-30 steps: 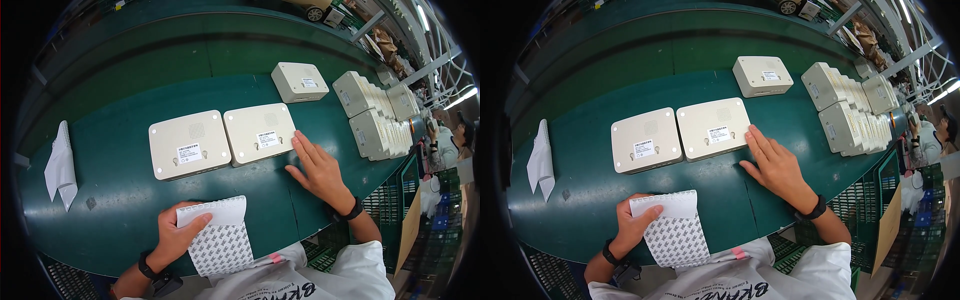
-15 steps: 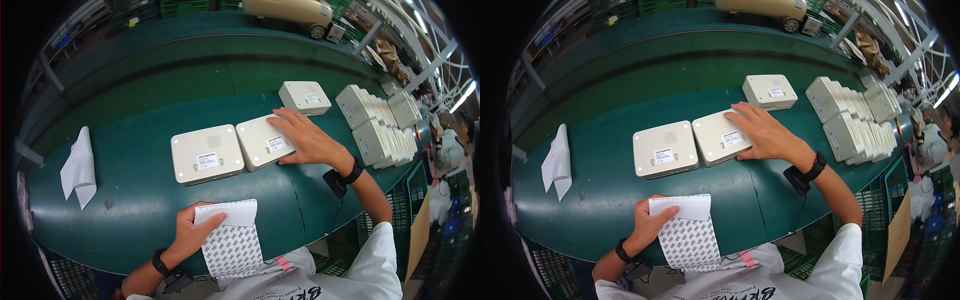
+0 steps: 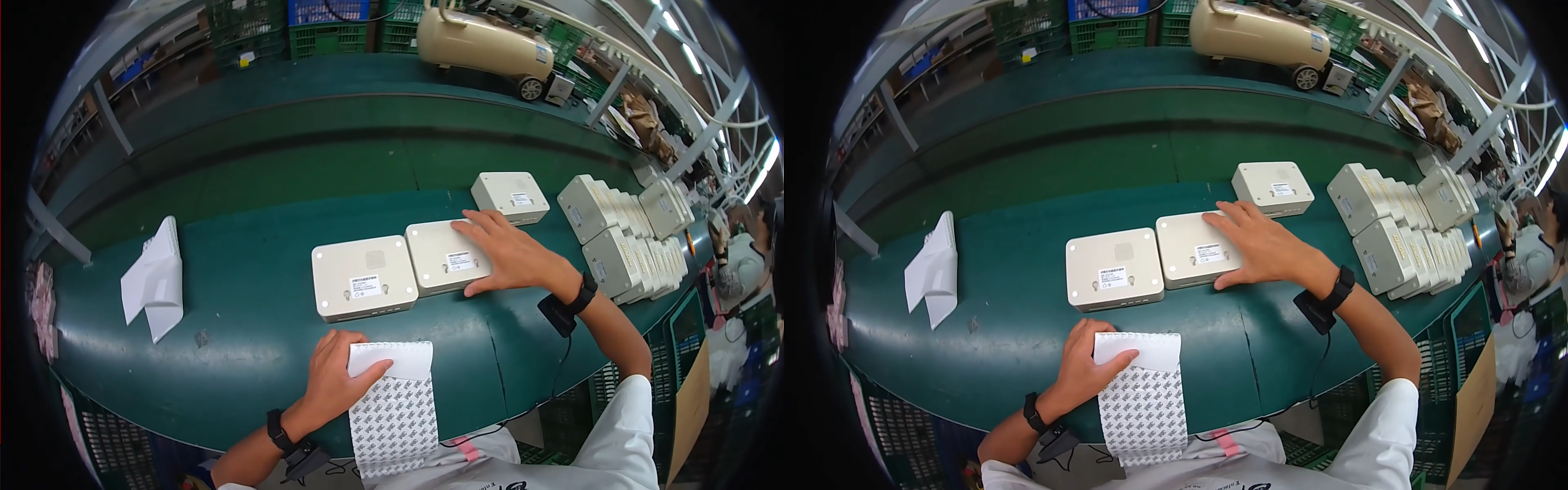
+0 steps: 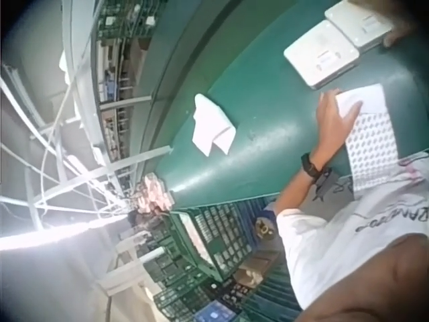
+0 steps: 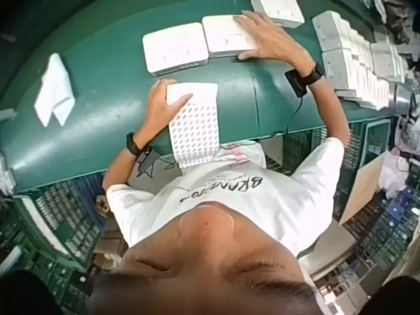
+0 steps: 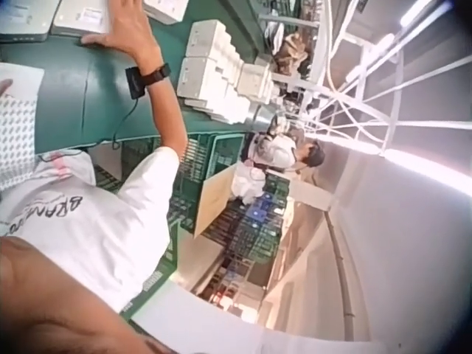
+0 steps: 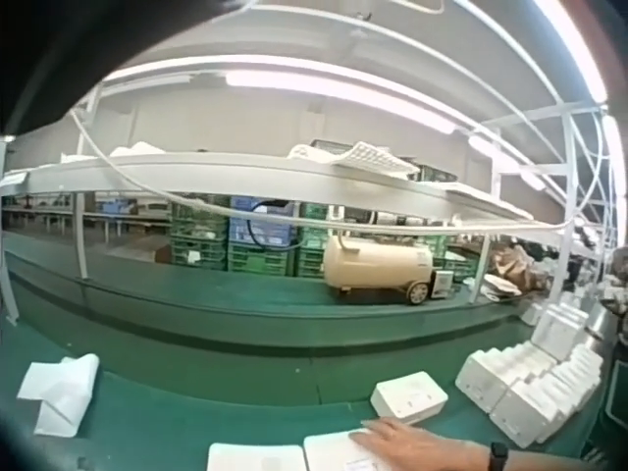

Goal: The person peels small white pads from a sheet and sticks them onto the back of electronic devices before placing them into a green crate. They then stick labels from a different sheet onto the devices and return them to the crate.

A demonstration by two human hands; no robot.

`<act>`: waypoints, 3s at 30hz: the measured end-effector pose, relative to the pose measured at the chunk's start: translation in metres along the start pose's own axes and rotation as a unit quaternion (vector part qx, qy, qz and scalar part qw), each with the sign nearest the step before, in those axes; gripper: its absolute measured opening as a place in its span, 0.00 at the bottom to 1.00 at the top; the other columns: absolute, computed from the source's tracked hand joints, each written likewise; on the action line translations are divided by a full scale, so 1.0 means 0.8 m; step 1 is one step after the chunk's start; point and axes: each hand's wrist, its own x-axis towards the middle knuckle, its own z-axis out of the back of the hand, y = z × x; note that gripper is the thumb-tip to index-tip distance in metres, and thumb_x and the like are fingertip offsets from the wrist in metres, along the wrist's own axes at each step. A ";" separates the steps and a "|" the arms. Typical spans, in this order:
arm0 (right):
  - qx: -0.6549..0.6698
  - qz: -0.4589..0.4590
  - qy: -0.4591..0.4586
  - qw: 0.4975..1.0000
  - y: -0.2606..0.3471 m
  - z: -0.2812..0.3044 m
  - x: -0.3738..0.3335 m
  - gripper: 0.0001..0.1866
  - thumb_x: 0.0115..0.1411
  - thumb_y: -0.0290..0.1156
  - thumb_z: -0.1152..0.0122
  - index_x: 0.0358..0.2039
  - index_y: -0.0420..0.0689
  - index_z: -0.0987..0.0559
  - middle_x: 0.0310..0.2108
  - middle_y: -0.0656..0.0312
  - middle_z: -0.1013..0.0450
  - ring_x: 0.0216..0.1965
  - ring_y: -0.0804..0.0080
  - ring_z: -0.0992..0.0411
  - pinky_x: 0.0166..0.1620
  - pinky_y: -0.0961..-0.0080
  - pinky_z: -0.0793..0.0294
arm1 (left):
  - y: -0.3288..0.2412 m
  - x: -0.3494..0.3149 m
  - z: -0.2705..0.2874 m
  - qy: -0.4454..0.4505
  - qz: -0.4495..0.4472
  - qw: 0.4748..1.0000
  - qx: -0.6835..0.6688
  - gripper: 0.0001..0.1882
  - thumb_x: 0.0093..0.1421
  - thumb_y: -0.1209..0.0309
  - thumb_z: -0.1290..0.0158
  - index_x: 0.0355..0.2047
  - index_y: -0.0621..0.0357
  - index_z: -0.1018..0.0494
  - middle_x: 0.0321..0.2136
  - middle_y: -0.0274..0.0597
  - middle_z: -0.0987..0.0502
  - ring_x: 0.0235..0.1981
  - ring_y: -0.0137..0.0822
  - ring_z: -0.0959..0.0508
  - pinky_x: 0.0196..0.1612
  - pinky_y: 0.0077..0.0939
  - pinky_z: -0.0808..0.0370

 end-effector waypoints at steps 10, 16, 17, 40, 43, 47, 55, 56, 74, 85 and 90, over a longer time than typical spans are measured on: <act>-0.088 -0.152 -0.065 0.982 -0.167 0.015 -0.014 0.53 0.50 0.57 0.26 0.69 0.45 0.40 0.71 0.47 0.45 0.71 0.48 0.47 0.69 0.58 0.41 | -0.006 0.005 -0.002 0.057 0.038 0.998 -0.003 0.19 0.50 0.65 0.29 0.33 0.61 0.26 0.29 0.42 0.22 0.32 0.39 0.24 0.36 0.34 0.27; -0.090 -0.129 -0.117 0.981 -0.117 -0.010 -0.090 0.52 0.51 0.57 0.28 0.69 0.44 0.39 0.70 0.47 0.44 0.70 0.46 0.46 0.66 0.56 0.37 | -0.020 -0.003 0.001 0.093 0.189 0.951 -0.226 0.16 0.55 0.70 0.32 0.36 0.60 0.28 0.32 0.39 0.21 0.31 0.27 0.22 0.34 0.25 0.24; -0.088 -0.144 -0.118 0.979 -0.098 -0.009 -0.109 0.52 0.50 0.56 0.27 0.68 0.44 0.38 0.69 0.46 0.43 0.69 0.44 0.46 0.67 0.56 0.37 | -0.019 -0.003 0.002 0.096 0.192 0.950 -0.227 0.16 0.55 0.70 0.32 0.36 0.60 0.28 0.32 0.39 0.21 0.31 0.27 0.22 0.34 0.25 0.24; 0.180 0.040 -0.279 0.942 0.167 -0.052 -0.114 0.27 0.53 0.39 0.25 0.50 0.40 0.22 0.52 0.51 0.25 0.51 0.51 0.25 0.51 0.62 0.24 | -0.030 -0.047 0.000 0.055 0.145 0.921 -0.357 0.13 0.57 0.75 0.33 0.36 0.60 0.28 0.33 0.42 0.18 0.32 0.23 0.21 0.35 0.23 0.23; 0.252 0.024 -0.216 0.943 0.209 -0.063 -0.094 0.23 0.54 0.33 0.27 0.48 0.38 0.21 0.47 0.51 0.23 0.47 0.55 0.23 0.47 0.65 0.23 | -0.021 -0.051 -0.007 0.067 0.140 0.917 -0.366 0.13 0.58 0.76 0.33 0.37 0.61 0.28 0.34 0.43 0.18 0.32 0.24 0.20 0.35 0.22 0.23; 0.373 -0.002 -0.169 0.912 0.222 -0.071 -0.095 0.18 0.55 0.26 0.27 0.45 0.37 0.20 0.40 0.53 0.21 0.40 0.58 0.21 0.42 0.69 0.22 | -0.028 -0.039 -0.006 0.108 0.136 0.885 -0.432 0.12 0.59 0.76 0.35 0.41 0.63 0.25 0.35 0.43 0.17 0.33 0.25 0.19 0.36 0.21 0.22; 0.464 -0.034 -0.135 0.875 0.209 -0.074 -0.101 0.14 0.55 0.21 0.29 0.41 0.37 0.20 0.37 0.53 0.20 0.35 0.60 0.20 0.37 0.71 0.21 | -0.029 -0.040 -0.003 0.215 0.134 0.892 -0.373 0.12 0.59 0.78 0.37 0.44 0.65 0.19 0.37 0.44 0.15 0.33 0.27 0.17 0.36 0.21 0.22; 0.463 -0.026 -0.149 0.873 0.208 -0.075 -0.103 0.13 0.55 0.21 0.29 0.41 0.37 0.20 0.38 0.53 0.20 0.36 0.60 0.20 0.37 0.71 0.21 | -0.029 -0.040 -0.004 0.207 0.109 0.903 -0.361 0.11 0.59 0.79 0.38 0.44 0.65 0.18 0.37 0.44 0.15 0.33 0.27 0.17 0.36 0.21 0.22; 0.216 0.026 -0.274 0.937 0.214 -0.101 -0.116 0.18 0.47 0.16 0.26 0.35 0.41 0.25 0.39 0.57 0.19 0.39 0.62 0.20 0.38 0.71 0.22 | -0.033 -0.040 -0.006 0.208 0.191 0.891 -0.356 0.13 0.60 0.78 0.38 0.45 0.68 0.19 0.38 0.46 0.15 0.35 0.26 0.18 0.39 0.21 0.21; 0.124 0.081 -0.312 0.939 0.218 -0.120 -0.117 0.13 0.47 0.19 0.32 0.34 0.38 0.23 0.38 0.55 0.19 0.38 0.61 0.20 0.34 0.72 0.22 | -0.028 -0.047 -0.007 0.199 0.216 0.882 -0.369 0.12 0.61 0.77 0.38 0.45 0.68 0.20 0.38 0.45 0.15 0.35 0.25 0.18 0.39 0.20 0.21; 0.126 0.099 -0.311 0.937 0.216 -0.121 -0.120 0.13 0.47 0.19 0.32 0.35 0.38 0.22 0.37 0.56 0.19 0.37 0.62 0.21 0.34 0.71 0.21 | -0.029 -0.048 -0.008 0.199 0.219 0.880 -0.372 0.13 0.61 0.77 0.39 0.45 0.68 0.20 0.38 0.45 0.15 0.35 0.24 0.18 0.38 0.20 0.21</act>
